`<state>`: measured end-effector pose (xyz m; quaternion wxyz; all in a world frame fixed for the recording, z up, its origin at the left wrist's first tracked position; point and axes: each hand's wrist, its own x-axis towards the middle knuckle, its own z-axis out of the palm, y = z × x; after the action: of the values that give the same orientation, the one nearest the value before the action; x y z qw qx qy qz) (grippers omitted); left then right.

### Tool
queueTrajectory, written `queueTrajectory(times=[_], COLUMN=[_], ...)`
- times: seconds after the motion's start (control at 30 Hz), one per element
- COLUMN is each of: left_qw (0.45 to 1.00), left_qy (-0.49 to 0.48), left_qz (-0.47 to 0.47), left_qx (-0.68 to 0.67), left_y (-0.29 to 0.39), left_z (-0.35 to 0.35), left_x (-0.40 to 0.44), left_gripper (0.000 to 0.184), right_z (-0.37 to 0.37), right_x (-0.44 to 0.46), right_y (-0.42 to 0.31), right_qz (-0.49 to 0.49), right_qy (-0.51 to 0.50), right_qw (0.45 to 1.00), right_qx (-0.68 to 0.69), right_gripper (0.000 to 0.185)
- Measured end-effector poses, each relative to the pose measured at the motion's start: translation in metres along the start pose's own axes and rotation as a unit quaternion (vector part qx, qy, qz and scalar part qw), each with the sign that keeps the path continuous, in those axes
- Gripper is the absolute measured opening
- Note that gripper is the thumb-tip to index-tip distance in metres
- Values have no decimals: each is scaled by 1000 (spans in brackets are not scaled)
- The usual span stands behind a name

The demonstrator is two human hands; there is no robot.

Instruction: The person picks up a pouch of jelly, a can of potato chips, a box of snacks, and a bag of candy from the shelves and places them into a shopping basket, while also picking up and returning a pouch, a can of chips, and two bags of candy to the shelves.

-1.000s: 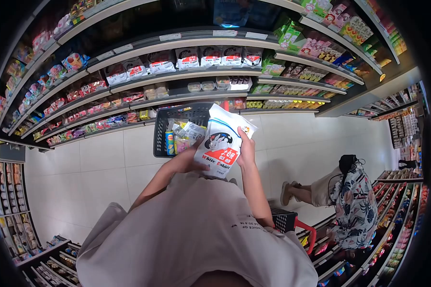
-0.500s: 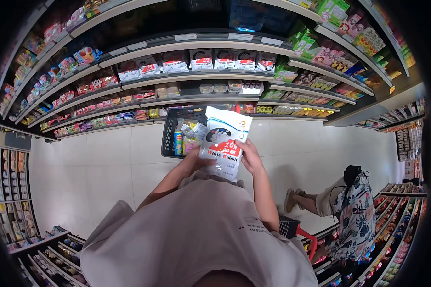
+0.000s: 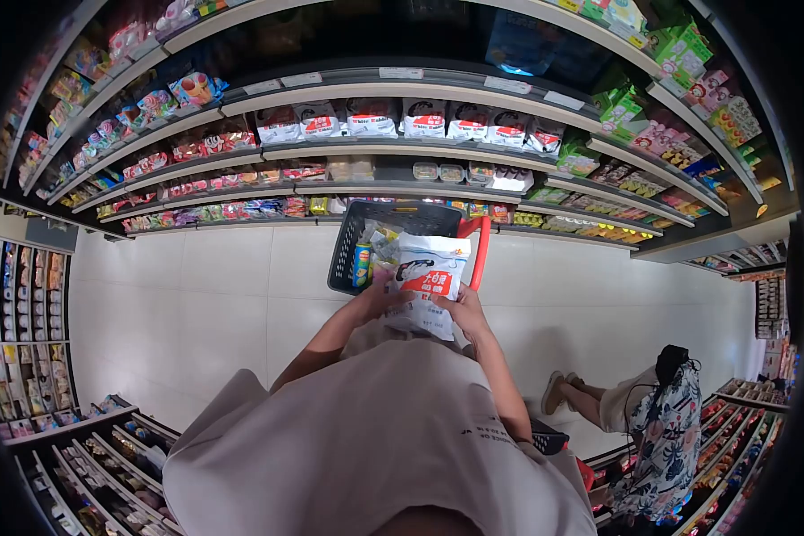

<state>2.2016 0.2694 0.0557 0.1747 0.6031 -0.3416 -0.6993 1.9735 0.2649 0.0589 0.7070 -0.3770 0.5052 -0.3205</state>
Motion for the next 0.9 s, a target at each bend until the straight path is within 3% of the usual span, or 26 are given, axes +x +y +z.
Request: queueTrajectory(times=[0.03,0.1,0.13,0.2,0.3,0.37,0.47,0.57,0.6,0.67,0.73,0.8,0.83,0.9], left_qw=[1000,985,986,943,911,911,915,942,965,946,931,915,907,855], left_qy=[0,-104,-103,-200,-228,-203,-68,81,147,147,192,175,195,291], left_qz=[1,-19,-20,-9,-28,-22,52,172,147,261,291,340,366,389], left_qx=[2,-135,-133,-267,-344,-359,-394,-275,-158,-124,-109,-129,-71,180], left_y=[12,27,26,14,7,17,33,51,59,89,126,145,165,138], left_z=[-7,-25,-38,-68,-120,-153,-205,-272,-301,-340,-369,-400,-402,-444], left_x=[-3,-3,6,34,60,61,79,126,150,188,219,269,267,338], left_gripper=[95,72,72,53,42,40,37,35,34,38,42,42,42,35], right_z=[10,28,38,58,93,116,148,154,157,140,123,105,96,92], right_x=[2,14,22,45,88,118,146,158,153,156,146,129,119,93], right_y=[-9,-23,-27,-29,-31,-27,-29,-35,-44,-13,15,47,64,67], right_qz=[-22,-45,-59,-99,-113,-135,-133,-61,-32,-14,25,65,81,101], right_qy=[-11,-22,-36,-67,-68,-64,27,22,31,54,91,133,152,180], right_qw=[1000,999,997,991,985,982,969,974,977,976,971,958,948,941], right_qx=[-7,-13,-25,-55,-116,-111,-205,-217,-207,-211,-221,-247,-267,-270], right_gripper=[30,30,32,37,45,51,58,56,47,43,37,35,34,33])
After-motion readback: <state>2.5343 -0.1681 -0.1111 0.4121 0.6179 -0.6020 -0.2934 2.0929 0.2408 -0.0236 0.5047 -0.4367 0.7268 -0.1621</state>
